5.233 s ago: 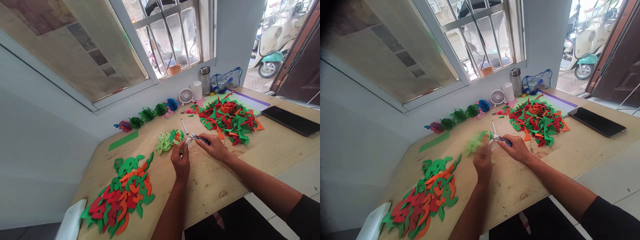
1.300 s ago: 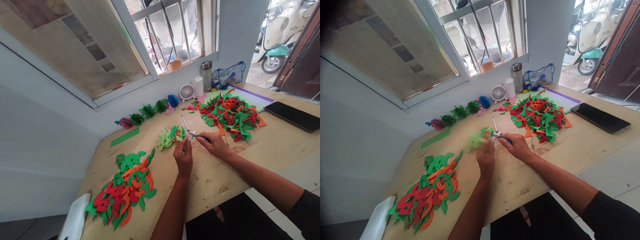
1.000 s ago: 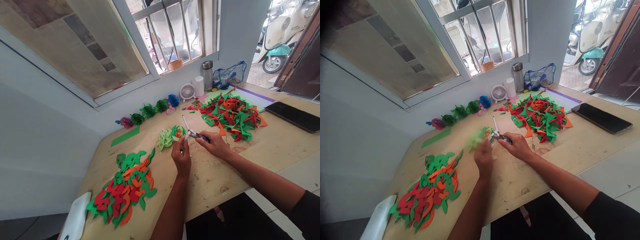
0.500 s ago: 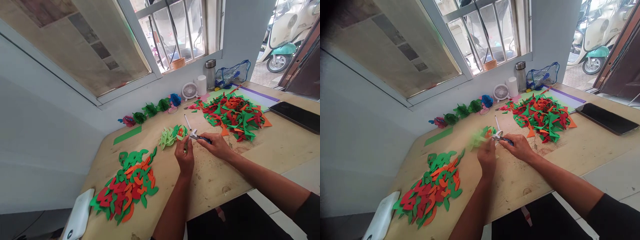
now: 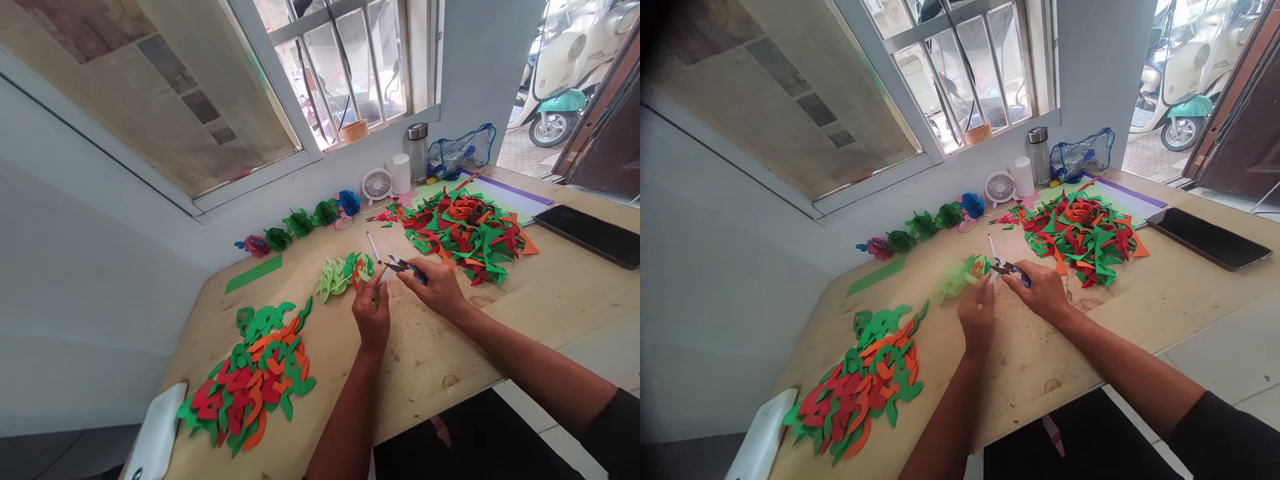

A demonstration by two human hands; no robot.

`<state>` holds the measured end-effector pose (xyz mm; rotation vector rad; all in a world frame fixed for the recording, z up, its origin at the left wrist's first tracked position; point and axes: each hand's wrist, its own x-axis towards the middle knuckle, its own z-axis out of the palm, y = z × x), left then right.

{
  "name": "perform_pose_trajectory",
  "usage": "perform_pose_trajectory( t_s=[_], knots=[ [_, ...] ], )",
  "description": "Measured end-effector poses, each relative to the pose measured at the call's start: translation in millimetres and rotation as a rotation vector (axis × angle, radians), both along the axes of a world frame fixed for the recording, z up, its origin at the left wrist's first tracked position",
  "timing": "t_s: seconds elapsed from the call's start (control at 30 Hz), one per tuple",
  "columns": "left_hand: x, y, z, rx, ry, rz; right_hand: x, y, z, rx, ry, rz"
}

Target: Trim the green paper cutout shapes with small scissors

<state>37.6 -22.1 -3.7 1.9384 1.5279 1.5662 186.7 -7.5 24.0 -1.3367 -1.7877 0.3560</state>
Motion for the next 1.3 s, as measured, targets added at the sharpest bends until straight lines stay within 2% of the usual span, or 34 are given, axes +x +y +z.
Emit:
perform_pose_trajectory(
  t_s=[0.1, 0.17, 0.3, 0.47, 0.67, 0.97, 1.3],
  knots=[
    [7.3, -0.6, -1.1, -0.028, 0.103, -0.172, 3.6, 1.2, -1.6, 0.102, -0.03, -0.064],
    [9.4, -1.3, -1.2, -0.039, 0.12, -0.223, 4.8, 1.8, -3.6, 0.164, -0.042, -0.082],
    [3.8, -2.4, 4.0, -0.138, -0.061, -0.165, 4.5, 2.2, -7.8, 0.229, -0.075, -0.067],
    [0.2, -2.0, 11.1, -0.318, -0.301, -0.273, 3.4, 2.4, -10.1, 0.204, -0.112, -0.025],
    [-3.2, 1.8, 5.2, -0.303, -0.396, -0.079, 2.3, 1.4, -8.3, 0.179, -0.152, -0.024],
    [-10.8, 3.6, 11.6, -0.274, -0.58, -0.05, -2.1, -4.0, -5.1, 0.135, -0.314, 0.079],
    [-14.5, 4.5, 11.6, -0.289, -0.57, -0.067, -3.0, -3.5, -10.3, 0.119, -0.364, 0.119]
  ],
)
